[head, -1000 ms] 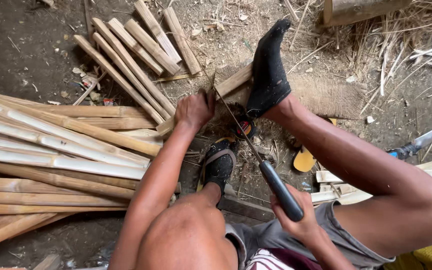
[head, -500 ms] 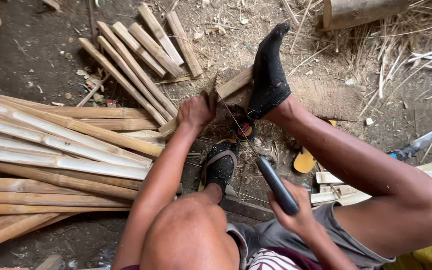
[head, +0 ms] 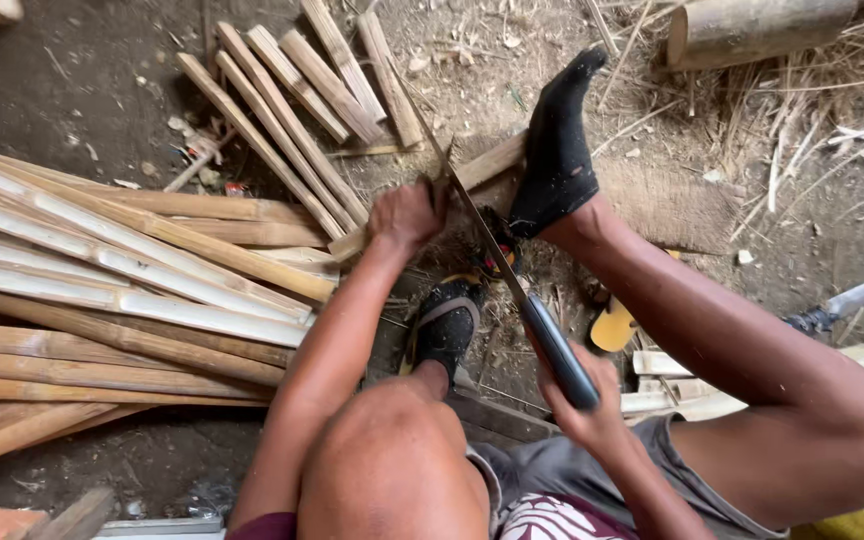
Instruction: The person measures bamboo sticks with a tape measure and cuts them to length using a hand saw. The cut pieces are stacked on the ground.
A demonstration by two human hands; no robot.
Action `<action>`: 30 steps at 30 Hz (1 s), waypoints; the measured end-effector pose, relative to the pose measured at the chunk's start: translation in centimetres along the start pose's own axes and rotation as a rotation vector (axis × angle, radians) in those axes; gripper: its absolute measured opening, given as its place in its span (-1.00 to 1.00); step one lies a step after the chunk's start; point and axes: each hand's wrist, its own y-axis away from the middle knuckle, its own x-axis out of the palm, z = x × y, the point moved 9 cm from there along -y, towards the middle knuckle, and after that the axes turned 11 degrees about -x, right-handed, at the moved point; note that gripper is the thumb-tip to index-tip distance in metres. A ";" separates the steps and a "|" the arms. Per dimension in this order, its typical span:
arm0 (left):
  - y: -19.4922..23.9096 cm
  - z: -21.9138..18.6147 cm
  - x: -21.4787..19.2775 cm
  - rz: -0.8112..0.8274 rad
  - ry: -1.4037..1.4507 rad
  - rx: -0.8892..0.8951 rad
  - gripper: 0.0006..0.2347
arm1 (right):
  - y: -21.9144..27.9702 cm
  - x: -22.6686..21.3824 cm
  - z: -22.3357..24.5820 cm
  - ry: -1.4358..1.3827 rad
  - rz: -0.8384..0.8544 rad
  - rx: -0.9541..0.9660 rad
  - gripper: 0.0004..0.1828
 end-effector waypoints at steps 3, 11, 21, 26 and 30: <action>-0.5 -0.2 0.0 -0.074 0.006 0.011 -0.60 | 0.0 0.1 1.4 0.035 0.182 -0.025 -0.87; 1.2 -0.4 -1.4 -0.112 -0.028 0.036 -0.53 | 4.8 5.1 4.9 -0.385 -0.185 0.301 -0.76; 0.4 -0.4 -1.1 -0.125 0.037 0.041 -0.46 | 0.3 1.3 3.8 0.036 0.135 0.032 -0.81; 2.3 -0.5 -1.7 -0.034 0.104 0.002 -0.48 | 3.2 4.3 7.7 -0.405 -0.194 0.213 -0.82; 1.3 -0.8 -3.3 -0.127 0.115 0.020 -0.50 | 8.4 -1.1 14.0 -0.194 -0.112 0.151 -0.81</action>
